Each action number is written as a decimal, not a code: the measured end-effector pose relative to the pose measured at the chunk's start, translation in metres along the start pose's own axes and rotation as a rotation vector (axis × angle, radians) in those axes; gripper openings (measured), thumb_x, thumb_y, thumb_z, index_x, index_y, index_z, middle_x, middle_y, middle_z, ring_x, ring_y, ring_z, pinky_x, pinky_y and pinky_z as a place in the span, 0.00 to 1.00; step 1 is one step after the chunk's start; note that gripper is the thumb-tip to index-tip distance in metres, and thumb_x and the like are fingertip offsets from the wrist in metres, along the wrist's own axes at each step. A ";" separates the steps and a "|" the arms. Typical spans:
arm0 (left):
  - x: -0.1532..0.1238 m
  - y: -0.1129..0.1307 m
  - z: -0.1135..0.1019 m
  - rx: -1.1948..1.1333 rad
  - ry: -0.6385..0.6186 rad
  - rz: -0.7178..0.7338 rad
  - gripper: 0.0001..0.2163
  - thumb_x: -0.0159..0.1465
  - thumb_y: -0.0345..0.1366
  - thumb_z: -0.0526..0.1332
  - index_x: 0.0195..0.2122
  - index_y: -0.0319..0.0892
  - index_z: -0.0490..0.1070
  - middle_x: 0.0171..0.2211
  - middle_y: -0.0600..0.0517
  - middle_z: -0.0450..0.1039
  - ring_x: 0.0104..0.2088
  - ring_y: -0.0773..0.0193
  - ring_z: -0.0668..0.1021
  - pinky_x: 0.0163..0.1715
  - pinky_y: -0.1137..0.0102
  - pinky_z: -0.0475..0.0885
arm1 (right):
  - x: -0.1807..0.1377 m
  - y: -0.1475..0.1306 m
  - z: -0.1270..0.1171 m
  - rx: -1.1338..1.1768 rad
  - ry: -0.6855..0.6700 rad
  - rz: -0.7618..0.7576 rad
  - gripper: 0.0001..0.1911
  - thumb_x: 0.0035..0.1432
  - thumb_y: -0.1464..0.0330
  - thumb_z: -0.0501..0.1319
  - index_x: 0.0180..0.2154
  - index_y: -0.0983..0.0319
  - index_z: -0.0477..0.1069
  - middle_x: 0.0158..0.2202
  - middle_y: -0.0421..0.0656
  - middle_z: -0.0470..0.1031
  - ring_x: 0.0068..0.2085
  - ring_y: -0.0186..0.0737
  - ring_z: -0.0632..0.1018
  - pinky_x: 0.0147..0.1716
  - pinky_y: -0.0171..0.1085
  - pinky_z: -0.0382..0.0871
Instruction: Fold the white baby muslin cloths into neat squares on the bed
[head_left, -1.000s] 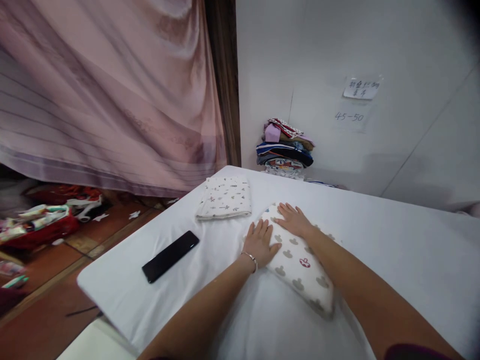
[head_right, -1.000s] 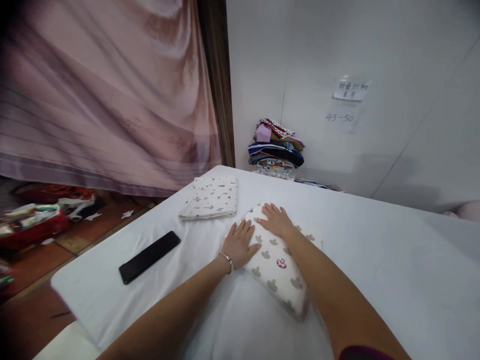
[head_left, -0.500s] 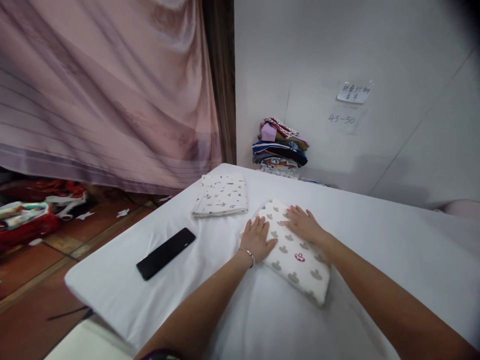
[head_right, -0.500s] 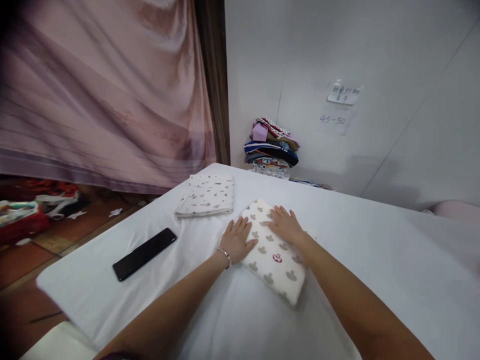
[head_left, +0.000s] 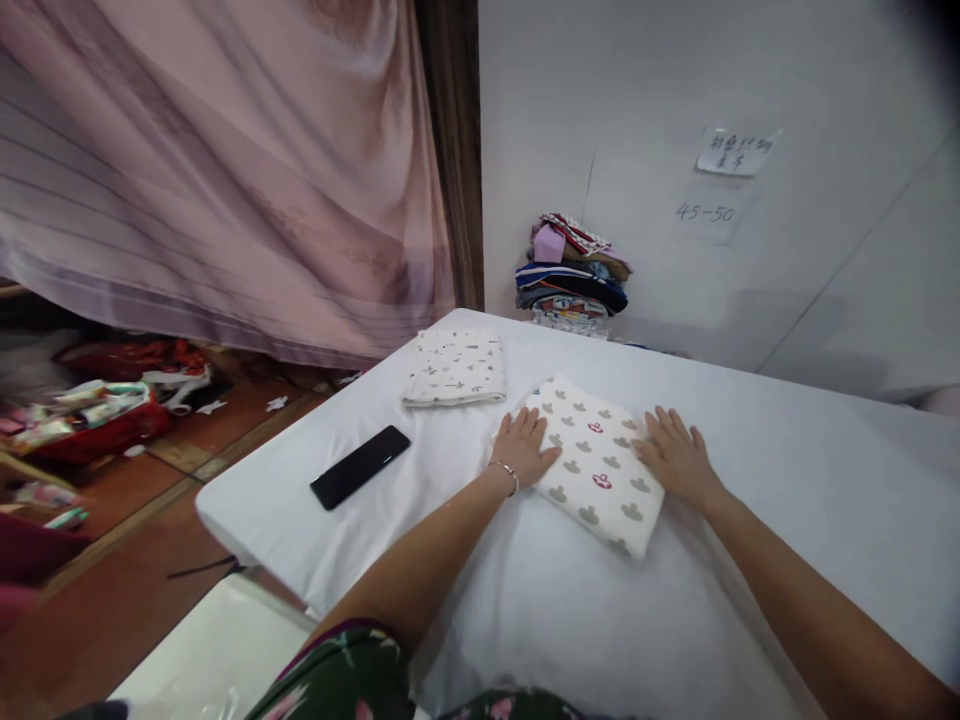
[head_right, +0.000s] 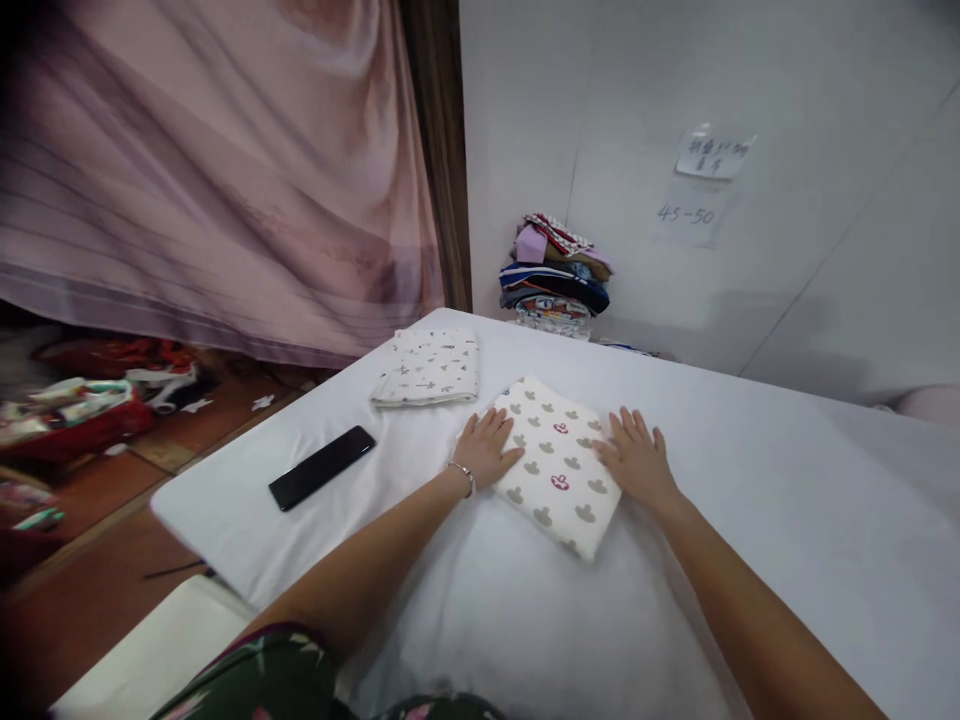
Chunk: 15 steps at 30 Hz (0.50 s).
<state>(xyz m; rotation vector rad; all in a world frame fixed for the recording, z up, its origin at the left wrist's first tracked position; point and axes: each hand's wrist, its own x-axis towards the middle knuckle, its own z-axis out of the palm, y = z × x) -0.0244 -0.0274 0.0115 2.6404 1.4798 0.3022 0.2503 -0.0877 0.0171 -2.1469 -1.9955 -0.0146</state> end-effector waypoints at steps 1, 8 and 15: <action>0.000 0.000 0.000 0.002 0.002 -0.002 0.29 0.63 0.54 0.42 0.61 0.43 0.54 0.63 0.48 0.48 0.63 0.54 0.48 0.60 0.55 0.41 | -0.007 -0.008 -0.002 -0.022 0.016 -0.075 0.33 0.61 0.52 0.40 0.62 0.63 0.49 0.65 0.45 0.42 0.64 0.49 0.42 0.60 0.54 0.37; 0.000 0.000 -0.001 -0.003 0.031 0.004 0.28 0.63 0.52 0.44 0.60 0.43 0.55 0.63 0.47 0.49 0.63 0.52 0.49 0.60 0.54 0.41 | -0.034 -0.046 -0.012 0.085 -0.270 -0.382 0.35 0.60 0.47 0.38 0.63 0.58 0.47 0.64 0.42 0.45 0.64 0.46 0.46 0.61 0.50 0.35; 0.000 0.002 -0.007 0.015 -0.006 -0.011 0.27 0.63 0.52 0.45 0.60 0.44 0.55 0.63 0.48 0.48 0.63 0.55 0.49 0.60 0.54 0.39 | -0.036 -0.045 -0.012 0.015 -0.177 -0.378 0.35 0.60 0.47 0.37 0.62 0.60 0.50 0.65 0.43 0.44 0.64 0.44 0.44 0.61 0.50 0.32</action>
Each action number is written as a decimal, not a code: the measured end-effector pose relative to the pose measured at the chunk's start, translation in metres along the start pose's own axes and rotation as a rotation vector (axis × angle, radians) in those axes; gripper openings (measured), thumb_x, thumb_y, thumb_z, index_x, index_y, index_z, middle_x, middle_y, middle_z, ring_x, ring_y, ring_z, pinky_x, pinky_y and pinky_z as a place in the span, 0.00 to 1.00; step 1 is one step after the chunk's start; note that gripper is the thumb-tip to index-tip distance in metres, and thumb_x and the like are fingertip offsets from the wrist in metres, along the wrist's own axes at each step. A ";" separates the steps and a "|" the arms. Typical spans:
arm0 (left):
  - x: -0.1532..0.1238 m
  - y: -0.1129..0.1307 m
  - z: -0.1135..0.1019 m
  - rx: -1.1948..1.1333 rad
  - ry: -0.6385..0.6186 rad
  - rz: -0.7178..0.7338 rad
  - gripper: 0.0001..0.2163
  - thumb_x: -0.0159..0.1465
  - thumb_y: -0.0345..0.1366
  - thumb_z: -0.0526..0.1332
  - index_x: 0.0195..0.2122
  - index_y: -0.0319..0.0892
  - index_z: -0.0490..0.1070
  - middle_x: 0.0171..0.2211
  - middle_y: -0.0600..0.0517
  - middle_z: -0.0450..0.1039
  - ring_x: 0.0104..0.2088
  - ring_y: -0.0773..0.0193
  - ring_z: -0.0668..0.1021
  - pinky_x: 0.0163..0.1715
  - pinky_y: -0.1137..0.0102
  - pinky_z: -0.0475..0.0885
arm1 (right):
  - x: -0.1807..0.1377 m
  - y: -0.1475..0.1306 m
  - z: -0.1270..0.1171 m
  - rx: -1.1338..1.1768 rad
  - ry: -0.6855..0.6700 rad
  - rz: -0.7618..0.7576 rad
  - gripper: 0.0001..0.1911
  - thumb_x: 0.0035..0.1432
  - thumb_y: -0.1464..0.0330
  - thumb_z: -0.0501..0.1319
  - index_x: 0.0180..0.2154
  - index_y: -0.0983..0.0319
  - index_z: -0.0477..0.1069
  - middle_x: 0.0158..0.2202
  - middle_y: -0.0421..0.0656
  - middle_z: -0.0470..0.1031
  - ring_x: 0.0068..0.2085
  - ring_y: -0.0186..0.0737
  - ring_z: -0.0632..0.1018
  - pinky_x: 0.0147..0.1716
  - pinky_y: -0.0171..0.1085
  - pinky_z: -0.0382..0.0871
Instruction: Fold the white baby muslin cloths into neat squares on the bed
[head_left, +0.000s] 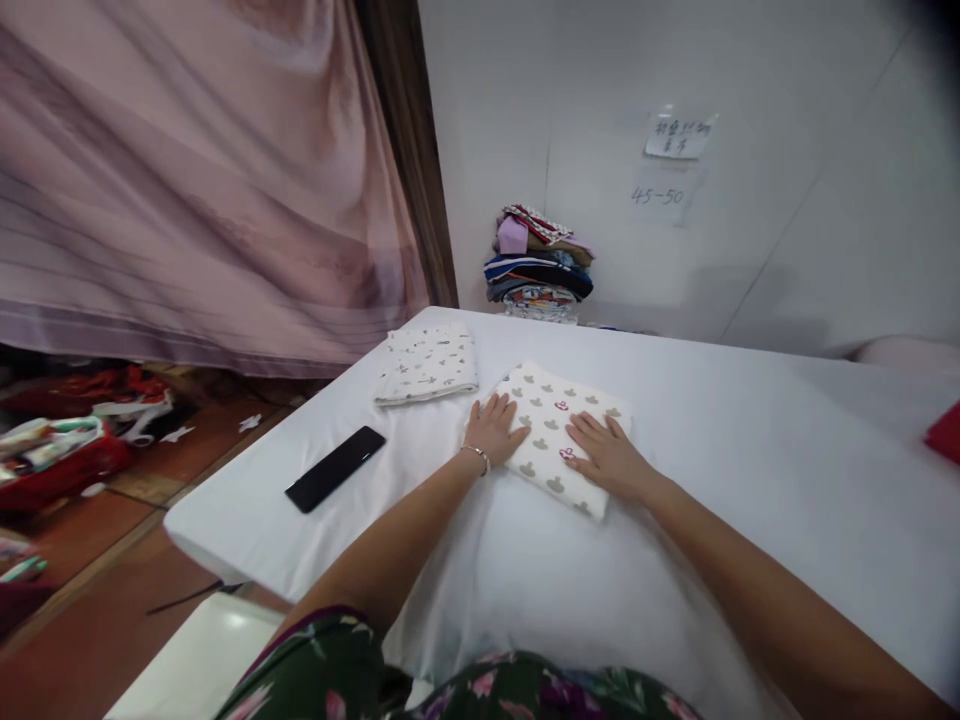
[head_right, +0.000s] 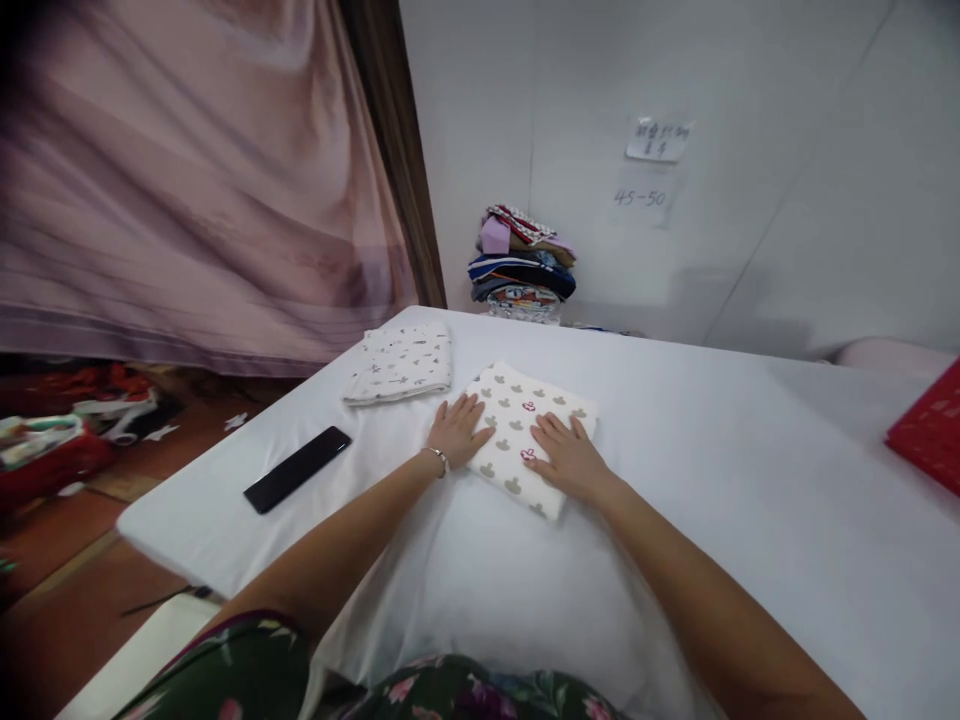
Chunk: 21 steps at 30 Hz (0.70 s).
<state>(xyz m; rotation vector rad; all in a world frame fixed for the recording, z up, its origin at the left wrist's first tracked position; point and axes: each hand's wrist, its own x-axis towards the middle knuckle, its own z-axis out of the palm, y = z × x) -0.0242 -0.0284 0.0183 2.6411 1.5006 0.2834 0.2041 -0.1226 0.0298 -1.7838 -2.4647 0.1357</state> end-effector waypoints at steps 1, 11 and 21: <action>0.000 0.000 -0.001 0.000 -0.009 -0.001 0.27 0.63 0.52 0.45 0.59 0.45 0.55 0.63 0.48 0.48 0.63 0.55 0.49 0.60 0.54 0.39 | -0.002 -0.001 -0.001 -0.028 0.034 0.000 0.35 0.60 0.47 0.38 0.61 0.60 0.51 0.65 0.43 0.43 0.64 0.45 0.43 0.61 0.51 0.30; 0.002 -0.003 0.003 0.035 0.026 -0.006 0.27 0.63 0.53 0.44 0.59 0.45 0.56 0.63 0.49 0.49 0.63 0.55 0.50 0.60 0.53 0.39 | -0.023 -0.022 -0.024 -0.134 0.221 -0.091 0.34 0.60 0.49 0.45 0.63 0.57 0.43 0.65 0.41 0.39 0.64 0.49 0.40 0.60 0.54 0.27; 0.002 -0.003 0.005 0.087 0.039 0.002 0.28 0.63 0.53 0.42 0.60 0.43 0.56 0.63 0.49 0.50 0.63 0.56 0.50 0.59 0.51 0.43 | -0.027 -0.027 -0.026 -0.244 0.418 -0.214 0.35 0.61 0.52 0.46 0.63 0.63 0.43 0.65 0.49 0.43 0.64 0.49 0.43 0.60 0.57 0.37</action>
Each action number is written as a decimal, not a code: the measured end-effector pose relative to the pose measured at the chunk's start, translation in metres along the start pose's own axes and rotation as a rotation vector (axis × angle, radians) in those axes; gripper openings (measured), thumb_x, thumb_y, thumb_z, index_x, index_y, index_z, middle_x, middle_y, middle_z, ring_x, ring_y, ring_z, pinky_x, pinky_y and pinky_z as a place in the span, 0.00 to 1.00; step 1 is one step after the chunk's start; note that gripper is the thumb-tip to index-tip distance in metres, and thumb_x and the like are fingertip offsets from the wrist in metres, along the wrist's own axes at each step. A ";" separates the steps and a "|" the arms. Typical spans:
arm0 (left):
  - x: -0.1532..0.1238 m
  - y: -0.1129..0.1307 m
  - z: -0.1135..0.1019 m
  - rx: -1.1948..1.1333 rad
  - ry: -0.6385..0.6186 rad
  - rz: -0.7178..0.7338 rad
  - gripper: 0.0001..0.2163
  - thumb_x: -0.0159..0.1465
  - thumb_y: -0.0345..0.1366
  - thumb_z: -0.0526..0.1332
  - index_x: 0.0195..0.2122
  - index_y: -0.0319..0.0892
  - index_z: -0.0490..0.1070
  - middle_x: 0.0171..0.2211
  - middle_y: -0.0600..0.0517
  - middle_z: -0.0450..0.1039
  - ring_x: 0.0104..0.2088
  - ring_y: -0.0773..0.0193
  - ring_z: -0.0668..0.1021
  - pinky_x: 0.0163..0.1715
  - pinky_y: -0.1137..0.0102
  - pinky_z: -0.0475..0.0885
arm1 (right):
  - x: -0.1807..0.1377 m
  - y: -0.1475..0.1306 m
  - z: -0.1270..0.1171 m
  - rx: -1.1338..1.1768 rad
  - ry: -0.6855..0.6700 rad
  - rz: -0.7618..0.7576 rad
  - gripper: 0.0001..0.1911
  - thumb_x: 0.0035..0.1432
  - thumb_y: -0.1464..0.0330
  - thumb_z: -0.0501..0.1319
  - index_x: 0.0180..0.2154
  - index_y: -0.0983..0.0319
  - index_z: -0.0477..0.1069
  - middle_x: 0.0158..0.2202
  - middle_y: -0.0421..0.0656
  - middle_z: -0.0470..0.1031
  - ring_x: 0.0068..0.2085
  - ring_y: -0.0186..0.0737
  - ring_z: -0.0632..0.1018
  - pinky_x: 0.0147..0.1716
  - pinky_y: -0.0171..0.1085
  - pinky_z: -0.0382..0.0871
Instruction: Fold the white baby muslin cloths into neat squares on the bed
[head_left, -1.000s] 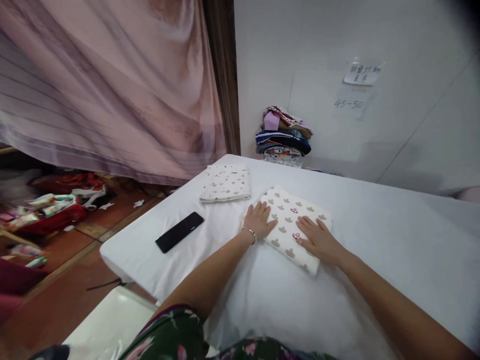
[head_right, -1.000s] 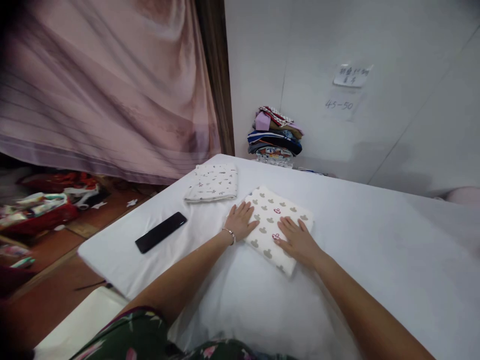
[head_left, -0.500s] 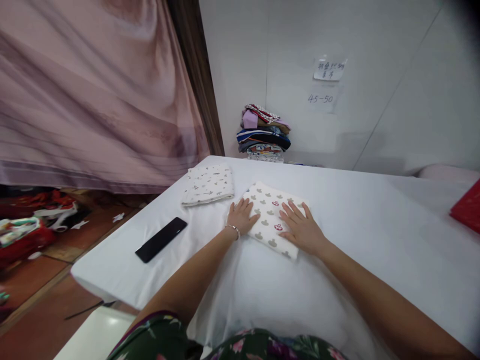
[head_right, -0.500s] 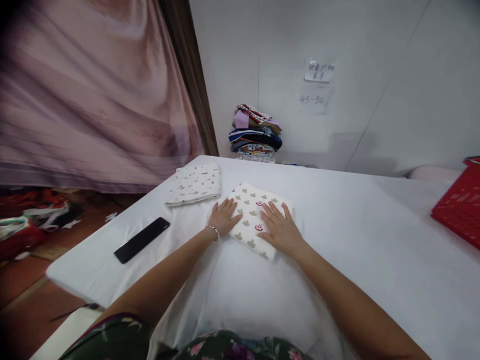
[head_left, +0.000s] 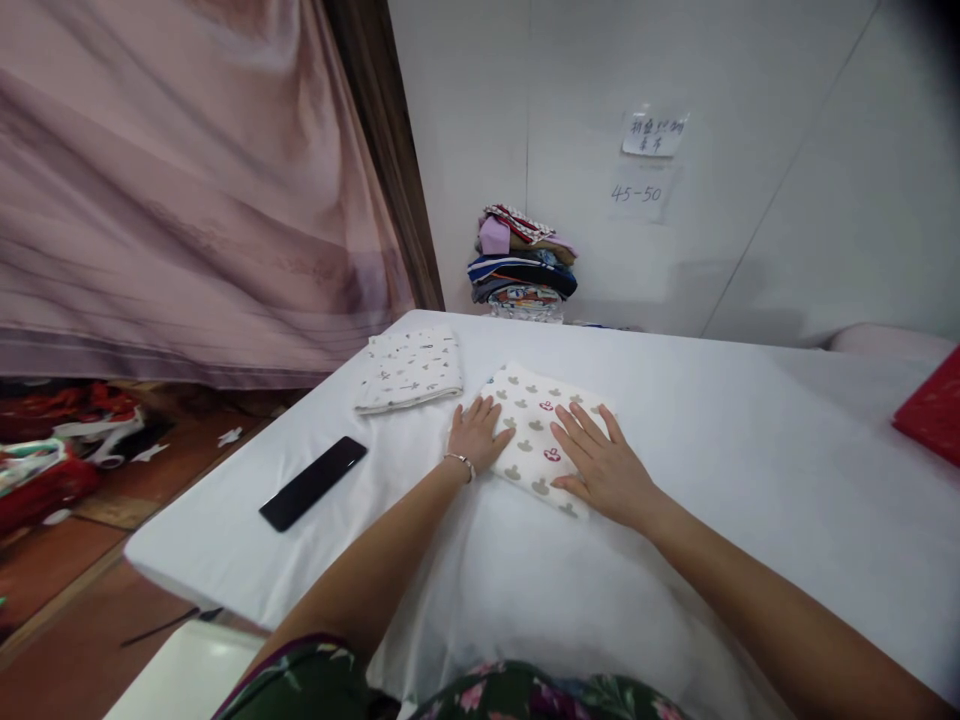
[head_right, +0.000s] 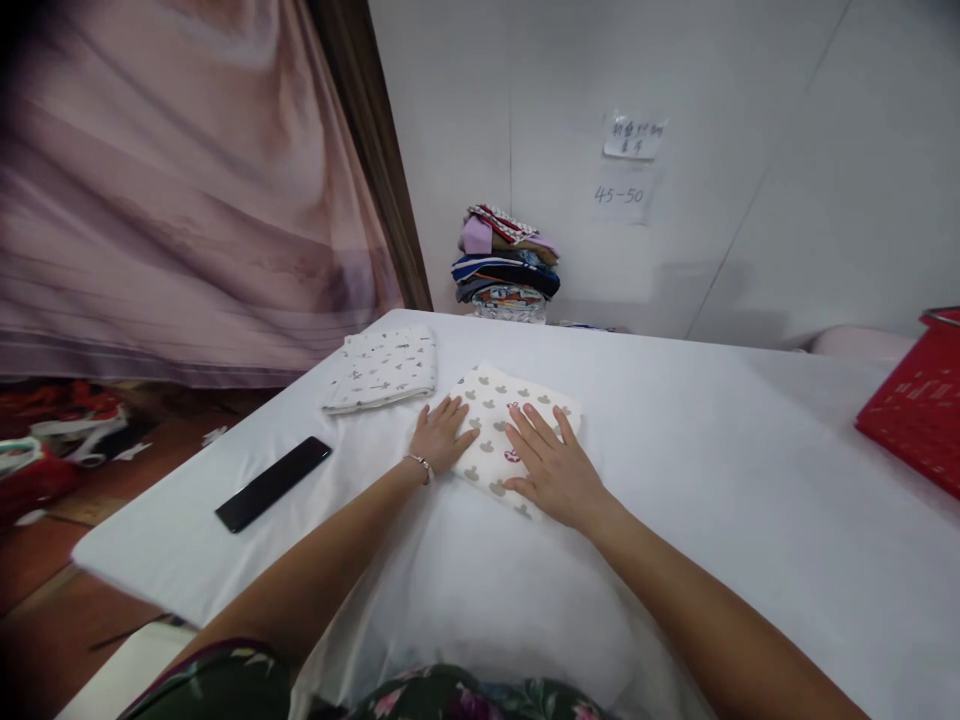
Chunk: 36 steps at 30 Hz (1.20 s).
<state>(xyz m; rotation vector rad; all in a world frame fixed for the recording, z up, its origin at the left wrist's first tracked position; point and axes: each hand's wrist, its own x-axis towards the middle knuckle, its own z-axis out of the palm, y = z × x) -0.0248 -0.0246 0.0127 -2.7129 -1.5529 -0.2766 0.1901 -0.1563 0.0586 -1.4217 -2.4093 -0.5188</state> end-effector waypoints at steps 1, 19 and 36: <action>0.000 0.000 0.001 -0.002 0.005 0.000 0.28 0.63 0.53 0.42 0.59 0.43 0.56 0.63 0.49 0.50 0.63 0.55 0.50 0.59 0.52 0.43 | 0.001 0.000 0.000 0.003 -0.002 0.001 0.35 0.61 0.52 0.46 0.63 0.63 0.42 0.65 0.49 0.43 0.64 0.49 0.43 0.60 0.57 0.37; 0.001 0.000 -0.005 -0.153 0.002 -0.016 0.25 0.63 0.51 0.47 0.58 0.45 0.58 0.62 0.48 0.51 0.63 0.56 0.51 0.60 0.53 0.40 | -0.011 0.003 0.040 0.294 -0.345 0.166 0.36 0.60 0.47 0.40 0.62 0.61 0.48 0.64 0.47 0.46 0.64 0.47 0.46 0.60 0.52 0.34; -0.005 -0.044 -0.020 -0.516 -0.076 -0.545 0.24 0.61 0.50 0.50 0.52 0.42 0.66 0.48 0.45 0.71 0.48 0.54 0.73 0.46 0.65 0.66 | 0.007 0.118 0.054 0.683 -0.342 1.022 0.34 0.51 0.51 0.57 0.56 0.63 0.62 0.56 0.50 0.64 0.55 0.52 0.66 0.53 0.43 0.59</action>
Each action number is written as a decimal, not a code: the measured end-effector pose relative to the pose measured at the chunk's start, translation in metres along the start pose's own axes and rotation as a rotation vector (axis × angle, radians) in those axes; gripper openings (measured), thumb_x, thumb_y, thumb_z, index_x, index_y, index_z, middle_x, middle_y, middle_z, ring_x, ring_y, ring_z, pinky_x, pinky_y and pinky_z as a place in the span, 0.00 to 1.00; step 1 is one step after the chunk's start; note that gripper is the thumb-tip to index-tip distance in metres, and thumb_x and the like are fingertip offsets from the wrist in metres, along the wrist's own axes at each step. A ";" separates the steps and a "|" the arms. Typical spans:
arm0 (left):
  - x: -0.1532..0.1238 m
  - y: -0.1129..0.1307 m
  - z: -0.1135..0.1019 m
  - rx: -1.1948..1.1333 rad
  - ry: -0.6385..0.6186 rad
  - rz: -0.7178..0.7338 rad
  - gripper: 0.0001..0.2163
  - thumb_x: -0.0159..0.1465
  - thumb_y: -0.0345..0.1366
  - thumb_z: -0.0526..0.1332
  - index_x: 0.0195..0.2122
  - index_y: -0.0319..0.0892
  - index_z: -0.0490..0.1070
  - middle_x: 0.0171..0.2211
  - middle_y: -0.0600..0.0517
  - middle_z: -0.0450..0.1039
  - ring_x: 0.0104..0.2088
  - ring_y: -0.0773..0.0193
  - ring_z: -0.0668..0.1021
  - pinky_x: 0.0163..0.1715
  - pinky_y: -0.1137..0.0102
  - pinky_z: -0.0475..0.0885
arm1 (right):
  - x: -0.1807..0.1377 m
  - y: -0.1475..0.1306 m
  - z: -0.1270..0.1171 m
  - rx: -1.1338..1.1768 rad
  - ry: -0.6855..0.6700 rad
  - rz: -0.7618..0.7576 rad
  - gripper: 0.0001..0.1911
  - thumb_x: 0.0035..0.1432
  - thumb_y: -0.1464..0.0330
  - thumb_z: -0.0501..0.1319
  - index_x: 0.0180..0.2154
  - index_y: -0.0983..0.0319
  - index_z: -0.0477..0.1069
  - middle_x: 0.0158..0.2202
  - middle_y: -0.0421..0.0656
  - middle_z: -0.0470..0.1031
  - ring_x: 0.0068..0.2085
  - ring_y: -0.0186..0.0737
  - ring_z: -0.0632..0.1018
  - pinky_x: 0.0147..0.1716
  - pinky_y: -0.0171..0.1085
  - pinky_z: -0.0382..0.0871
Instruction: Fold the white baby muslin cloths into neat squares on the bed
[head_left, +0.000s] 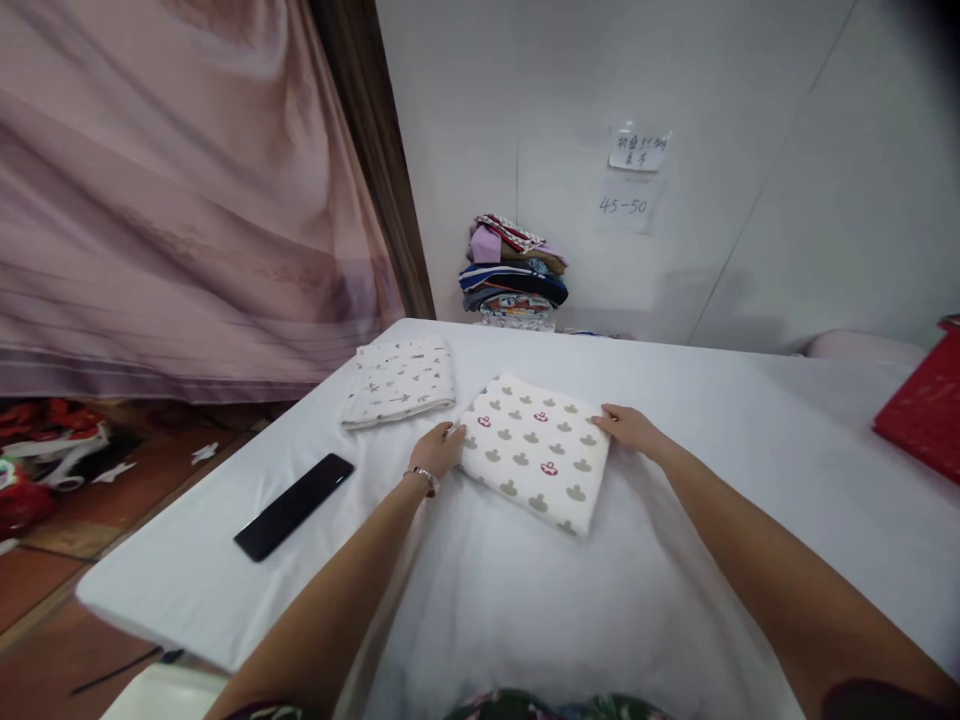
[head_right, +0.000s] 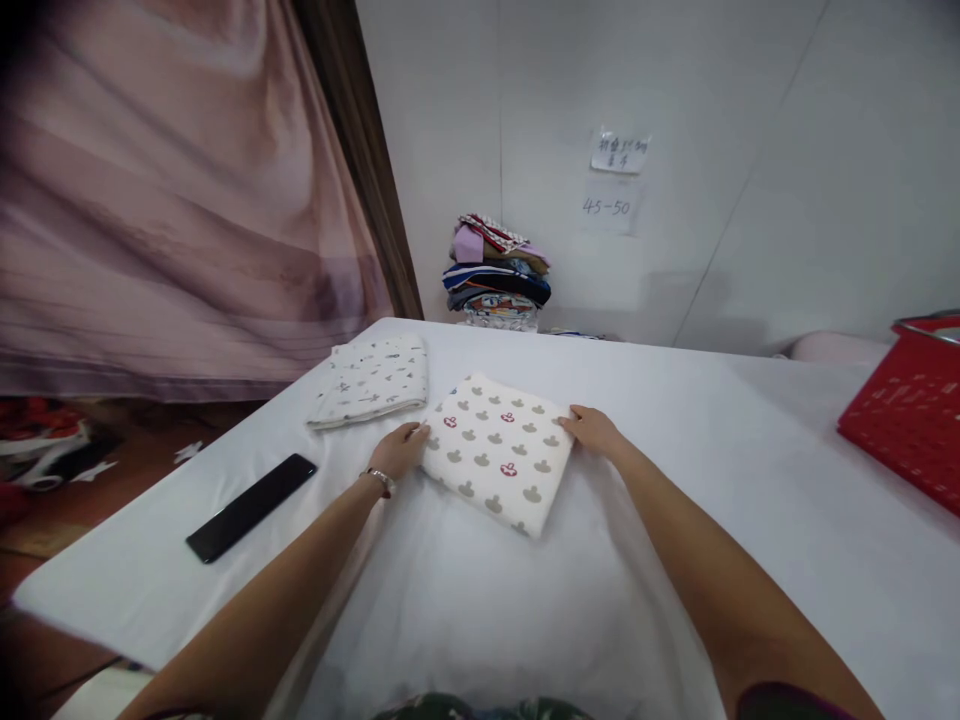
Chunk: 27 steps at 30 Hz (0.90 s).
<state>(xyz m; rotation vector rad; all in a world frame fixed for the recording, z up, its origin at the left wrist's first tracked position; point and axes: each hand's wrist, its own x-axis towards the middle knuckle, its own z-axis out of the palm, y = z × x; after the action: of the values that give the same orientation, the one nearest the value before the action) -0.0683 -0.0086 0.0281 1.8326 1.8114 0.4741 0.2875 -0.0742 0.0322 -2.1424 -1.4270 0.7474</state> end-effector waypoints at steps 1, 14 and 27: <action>0.003 0.001 -0.001 0.009 -0.012 -0.006 0.23 0.60 0.51 0.50 0.50 0.43 0.68 0.47 0.45 0.72 0.47 0.53 0.73 0.45 0.65 0.66 | 0.004 -0.002 -0.002 0.006 -0.011 0.009 0.35 0.49 0.52 0.59 0.55 0.63 0.63 0.55 0.50 0.65 0.54 0.52 0.67 0.52 0.43 0.60; 0.017 0.017 -0.006 -0.234 -0.057 -0.116 0.10 0.51 0.43 0.63 0.28 0.41 0.74 0.32 0.48 0.76 0.36 0.55 0.76 0.35 0.67 0.70 | 0.029 -0.018 -0.010 0.181 -0.228 0.124 0.24 0.42 0.58 0.67 0.39 0.66 0.69 0.44 0.54 0.72 0.42 0.48 0.74 0.38 0.42 0.70; 0.056 0.044 -0.025 -0.439 0.097 -0.064 0.26 0.53 0.43 0.65 0.50 0.37 0.65 0.52 0.42 0.67 0.48 0.55 0.73 0.44 0.68 0.68 | -0.076 -0.010 0.001 0.754 -0.489 0.196 0.53 0.44 0.61 0.69 0.63 0.59 0.37 0.54 0.52 0.66 0.42 0.46 0.76 0.41 0.44 0.75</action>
<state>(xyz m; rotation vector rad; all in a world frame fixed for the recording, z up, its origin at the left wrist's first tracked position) -0.0442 0.0513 0.0674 1.4678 1.6575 0.8716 0.2556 -0.1416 0.0518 -1.5599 -0.9005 1.6586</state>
